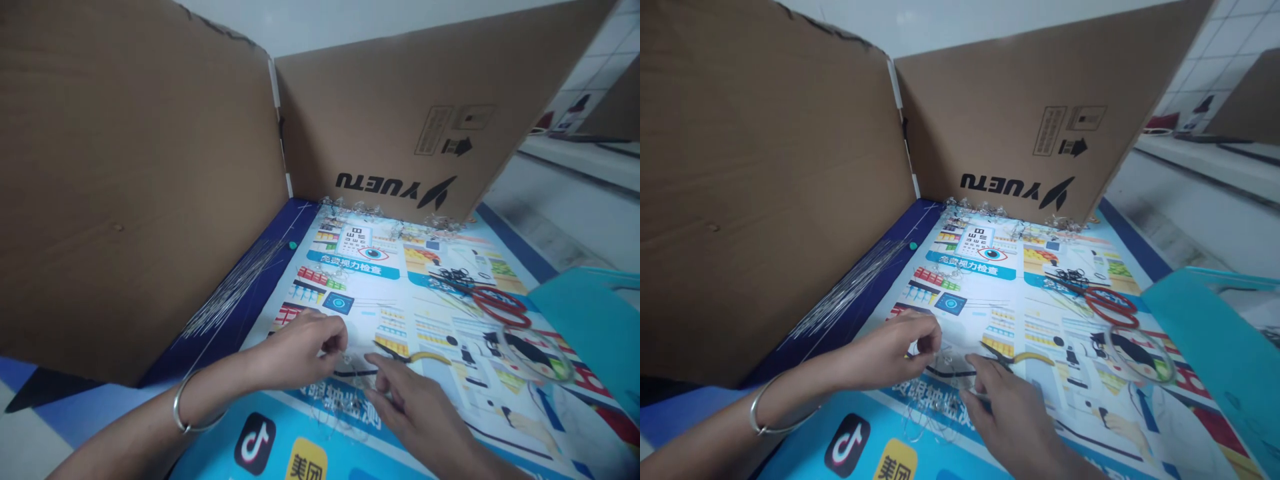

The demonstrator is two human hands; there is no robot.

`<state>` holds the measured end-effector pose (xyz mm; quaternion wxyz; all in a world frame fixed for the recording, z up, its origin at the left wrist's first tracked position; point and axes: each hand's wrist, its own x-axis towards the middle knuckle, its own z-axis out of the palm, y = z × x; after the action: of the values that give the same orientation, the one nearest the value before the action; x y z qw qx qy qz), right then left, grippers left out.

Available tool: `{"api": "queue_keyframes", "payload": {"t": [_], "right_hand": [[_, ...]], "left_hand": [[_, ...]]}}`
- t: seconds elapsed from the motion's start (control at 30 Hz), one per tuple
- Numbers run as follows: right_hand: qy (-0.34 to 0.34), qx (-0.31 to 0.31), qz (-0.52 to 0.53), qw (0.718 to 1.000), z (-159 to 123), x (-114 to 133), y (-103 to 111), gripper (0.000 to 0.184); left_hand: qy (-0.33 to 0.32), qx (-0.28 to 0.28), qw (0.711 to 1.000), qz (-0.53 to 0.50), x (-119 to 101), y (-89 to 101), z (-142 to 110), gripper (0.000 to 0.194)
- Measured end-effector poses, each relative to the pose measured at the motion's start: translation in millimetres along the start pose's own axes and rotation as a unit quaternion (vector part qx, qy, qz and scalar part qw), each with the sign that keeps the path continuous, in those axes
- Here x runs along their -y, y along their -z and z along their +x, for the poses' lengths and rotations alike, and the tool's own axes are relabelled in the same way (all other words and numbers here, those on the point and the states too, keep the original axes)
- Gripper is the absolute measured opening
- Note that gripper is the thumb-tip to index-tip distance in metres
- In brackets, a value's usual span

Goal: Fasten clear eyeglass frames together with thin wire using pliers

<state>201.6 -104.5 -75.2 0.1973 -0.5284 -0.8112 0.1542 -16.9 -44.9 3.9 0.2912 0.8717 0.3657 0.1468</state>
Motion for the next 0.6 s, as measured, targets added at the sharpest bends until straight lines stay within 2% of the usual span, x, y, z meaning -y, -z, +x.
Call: {"api": "queue_keyframes", "payload": {"t": [0.17, 0.4, 0.6], "right_hand": [[-0.024, 0.002, -0.018, 1.000, 1, 2, -3, 0.035], [0.014, -0.006, -0.070, 0.997, 7, 6, 1, 0.024], [0.036, 0.030, -0.012, 0.999, 11, 9, 4, 0.024]], "left_hand": [[-0.011, -0.001, 1.000, 0.010, 0, -0.8, -1, 0.014], [-0.009, 0.010, 1.000, 0.011, -3, 1.2, -2, 0.013], [-0.016, 0.023, 0.999, 0.046, -5, -0.8, -4, 0.015]]}}
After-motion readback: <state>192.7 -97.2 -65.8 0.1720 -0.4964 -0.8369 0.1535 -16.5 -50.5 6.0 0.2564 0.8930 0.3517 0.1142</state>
